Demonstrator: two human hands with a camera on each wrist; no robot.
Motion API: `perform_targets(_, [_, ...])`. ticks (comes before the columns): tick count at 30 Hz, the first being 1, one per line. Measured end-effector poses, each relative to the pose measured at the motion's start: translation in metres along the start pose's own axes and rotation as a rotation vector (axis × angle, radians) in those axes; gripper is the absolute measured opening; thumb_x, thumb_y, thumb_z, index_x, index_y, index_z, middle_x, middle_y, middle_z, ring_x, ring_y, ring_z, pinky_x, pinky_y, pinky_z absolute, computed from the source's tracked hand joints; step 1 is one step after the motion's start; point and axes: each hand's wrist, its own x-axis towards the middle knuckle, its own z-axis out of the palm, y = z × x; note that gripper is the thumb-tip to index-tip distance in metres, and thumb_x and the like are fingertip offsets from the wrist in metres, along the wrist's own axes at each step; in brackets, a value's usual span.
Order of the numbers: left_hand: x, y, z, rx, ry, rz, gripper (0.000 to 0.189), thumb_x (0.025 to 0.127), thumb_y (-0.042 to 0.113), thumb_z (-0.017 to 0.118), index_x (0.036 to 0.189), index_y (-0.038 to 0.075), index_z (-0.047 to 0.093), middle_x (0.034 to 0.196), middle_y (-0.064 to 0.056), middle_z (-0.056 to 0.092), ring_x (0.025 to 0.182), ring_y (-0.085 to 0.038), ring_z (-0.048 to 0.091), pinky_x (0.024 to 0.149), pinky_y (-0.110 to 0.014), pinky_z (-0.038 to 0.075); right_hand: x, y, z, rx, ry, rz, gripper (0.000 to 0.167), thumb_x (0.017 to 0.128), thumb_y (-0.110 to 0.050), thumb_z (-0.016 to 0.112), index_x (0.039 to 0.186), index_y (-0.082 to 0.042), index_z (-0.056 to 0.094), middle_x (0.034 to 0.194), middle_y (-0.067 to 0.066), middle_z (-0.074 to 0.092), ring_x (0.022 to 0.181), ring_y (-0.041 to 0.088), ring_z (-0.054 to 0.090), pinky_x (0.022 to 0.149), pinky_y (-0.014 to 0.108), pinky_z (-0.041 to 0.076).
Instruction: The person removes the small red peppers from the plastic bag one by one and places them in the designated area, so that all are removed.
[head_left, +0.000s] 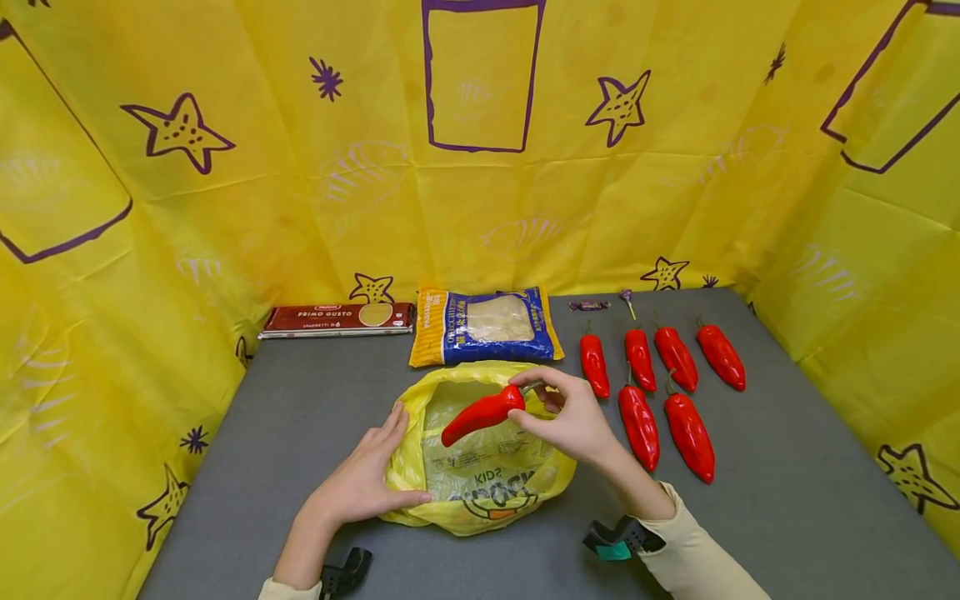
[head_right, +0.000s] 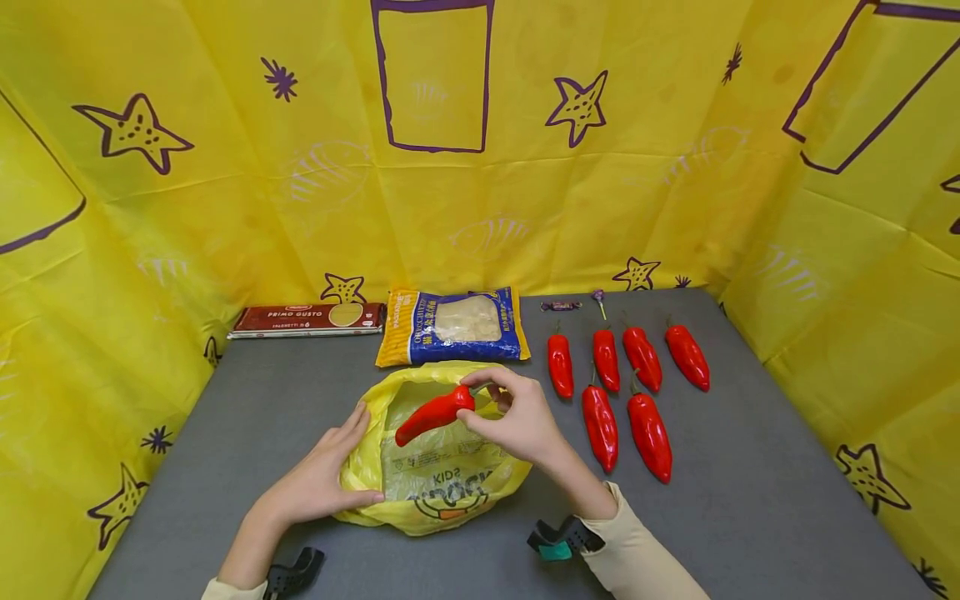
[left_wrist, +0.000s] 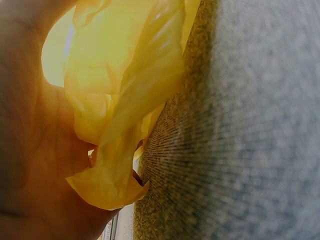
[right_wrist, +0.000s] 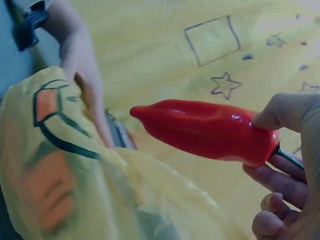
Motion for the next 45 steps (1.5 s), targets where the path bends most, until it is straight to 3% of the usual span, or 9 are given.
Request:
perform_targets(4, [0.000,0.000,-0.001,0.006,0.002,-0.003,0.131,0.077,0.073,0.083,0.170,0.006,0.019,0.179,-0.010,0.009,0.143,-0.032,0.042,0.110,-0.058,0.046,0.001,-0.001,-0.011,0.122,0.007,0.037,0.027,0.089,-0.004,0.083,0.114,-0.005,0.075,0.105,0.007,0.070,0.078,0.029,0.050,0.063,0.023,0.040])
perform_targets(8, [-0.001,0.000,-0.001,0.010,0.006,-0.001,0.131,0.077,0.073,0.082,0.169,0.005,0.019,0.179,-0.010,0.009,0.143,-0.032,0.042,0.110,-0.058,0.046,0.001,0.001,-0.021,0.229,0.015,0.049,0.026,0.090,0.002,0.079,0.115,0.005,0.071,0.096,0.004,0.066,0.079,0.021,0.051,0.064,0.022,0.044])
perform_targets(12, [-0.001,0.000,0.000,0.010,0.010,0.002,0.132,0.077,0.073,0.083,0.169,0.005,0.019,0.179,-0.011,0.009,0.145,-0.034,0.041,0.110,-0.059,0.045,-0.001,0.006,-0.029,0.285,0.043,0.040,0.026,0.092,0.005,0.075,0.116,0.013,0.068,0.099,-0.004,0.071,0.080,0.013,0.053,0.068,0.019,0.050])
perform_targets(22, [0.000,-0.001,0.001,0.007,0.003,-0.009,0.132,0.076,0.075,0.082,0.170,0.006,0.018,0.179,-0.009,0.008,0.146,-0.033,0.040,0.111,-0.059,0.045,-0.008,0.011,-0.051,0.257,0.152,0.017,0.025,0.093,0.011,0.068,0.117,0.017,0.065,0.107,-0.010,0.075,0.090,0.009,0.062,0.077,0.018,0.055])
perform_targets(27, [0.000,0.000,0.001,0.005,-0.005,-0.018,0.133,0.076,0.076,0.081,0.170,0.008,0.016,0.179,-0.008,0.007,0.146,-0.032,0.040,0.111,-0.058,0.045,-0.013,0.015,-0.059,0.274,0.143,0.013,0.024,0.095,0.009,0.066,0.119,0.015,0.065,0.112,-0.007,0.077,0.102,0.011,0.068,0.085,0.021,0.057])
perform_targets(33, [0.000,0.001,0.000,0.005,-0.009,-0.030,0.133,0.076,0.076,0.082,0.170,0.009,0.016,0.179,-0.008,0.007,0.144,-0.030,0.041,0.109,-0.057,0.047,-0.021,0.023,-0.066,0.267,0.120,0.030,0.022,0.098,0.002,0.066,0.119,0.005,0.071,0.111,-0.007,0.077,0.102,0.013,0.067,0.088,0.022,0.057])
perform_targets(41, [0.000,-0.001,0.002,0.005,-0.001,-0.018,0.133,0.075,0.075,0.082,0.170,0.008,0.017,0.179,-0.008,0.008,0.143,-0.031,0.042,0.108,-0.056,0.047,-0.030,0.033,-0.073,0.206,0.086,0.061,0.025,0.099,-0.002,0.067,0.122,0.010,0.067,0.109,-0.011,0.076,0.101,0.011,0.067,0.086,0.021,0.055])
perform_targets(45, [0.000,-0.001,0.002,0.004,-0.001,-0.015,0.133,0.076,0.075,0.082,0.170,0.008,0.017,0.179,-0.008,0.008,0.144,-0.031,0.041,0.109,-0.057,0.047,-0.035,0.034,-0.080,0.198,0.106,0.067,0.024,0.099,0.000,0.066,0.122,0.007,0.069,0.110,-0.011,0.076,0.103,0.010,0.066,0.086,0.020,0.055])
